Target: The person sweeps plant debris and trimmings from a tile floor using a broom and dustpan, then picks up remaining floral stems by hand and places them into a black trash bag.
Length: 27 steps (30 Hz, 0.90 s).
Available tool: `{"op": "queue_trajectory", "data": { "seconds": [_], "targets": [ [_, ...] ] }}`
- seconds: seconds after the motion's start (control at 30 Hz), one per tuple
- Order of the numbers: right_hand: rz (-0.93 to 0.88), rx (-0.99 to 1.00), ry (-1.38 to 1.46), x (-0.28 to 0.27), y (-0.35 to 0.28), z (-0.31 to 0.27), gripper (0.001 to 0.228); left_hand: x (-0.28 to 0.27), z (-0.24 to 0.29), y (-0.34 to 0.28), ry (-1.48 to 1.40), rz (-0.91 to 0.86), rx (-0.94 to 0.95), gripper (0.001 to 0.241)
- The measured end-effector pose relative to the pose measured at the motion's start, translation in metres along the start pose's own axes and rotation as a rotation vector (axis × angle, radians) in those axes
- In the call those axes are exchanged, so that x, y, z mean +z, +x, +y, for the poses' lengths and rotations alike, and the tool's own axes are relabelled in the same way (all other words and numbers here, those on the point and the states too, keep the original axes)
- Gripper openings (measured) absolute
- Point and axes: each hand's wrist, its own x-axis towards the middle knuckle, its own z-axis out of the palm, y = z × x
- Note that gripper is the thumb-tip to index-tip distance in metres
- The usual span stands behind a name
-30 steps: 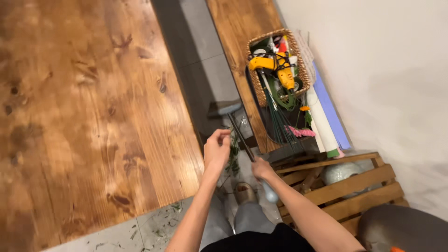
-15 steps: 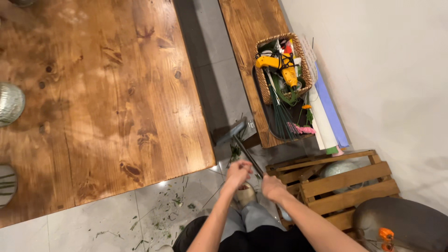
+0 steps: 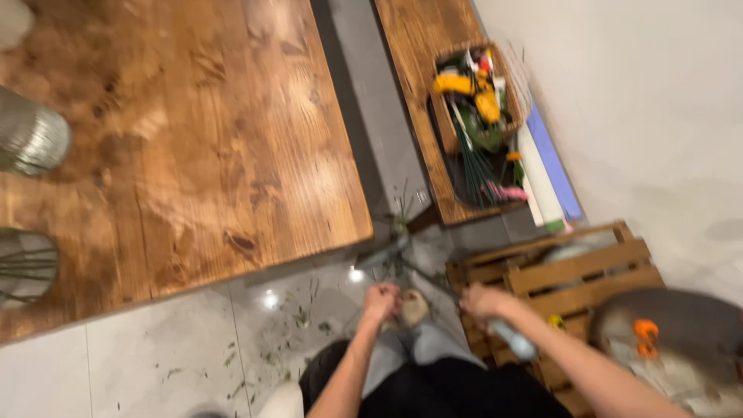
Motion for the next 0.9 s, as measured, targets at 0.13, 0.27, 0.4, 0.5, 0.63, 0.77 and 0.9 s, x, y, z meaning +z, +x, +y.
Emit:
{"op": "queue_trajectory", "data": {
  "seconds": [0.13, 0.27, 0.4, 0.5, 0.63, 0.77, 0.9],
  "targets": [
    [0.045, 0.091, 0.049, -0.061, -0.085, -0.061, 0.042, -0.003, 0.005, -0.014, 0.091, 0.015, 0.08, 0.028],
    [0.311, 0.18, 0.251, -0.034, 0.057, -0.001, 0.068, -0.022, 0.05, -0.079, 0.071, 0.015, 0.11, 0.031],
    [0.485, 0.218, 0.108, -0.054, 0.096, -0.016, 0.063, -0.043, 0.036, -0.072, 0.022, 0.045, 0.183, 0.03],
    [0.511, 0.209, 0.007, -0.064, 0.079, -0.032, 0.06, -0.061, 0.017, -0.085, 0.013, 0.084, 0.124, 0.031],
    [0.586, 0.279, -0.016, -0.073, 0.102, -0.016, 0.053, -0.079, -0.04, -0.071, -0.02, 0.149, -0.006, 0.03],
    [0.566, 0.263, 0.067, -0.104, 0.087, -0.019, 0.049, -0.09, -0.055, -0.076, -0.067, 0.157, -0.059, 0.032],
    [0.628, 0.303, 0.165, -0.121, 0.092, -0.002, 0.045, -0.093, -0.052, -0.073, -0.08, 0.166, -0.018, 0.031]
  ]
}}
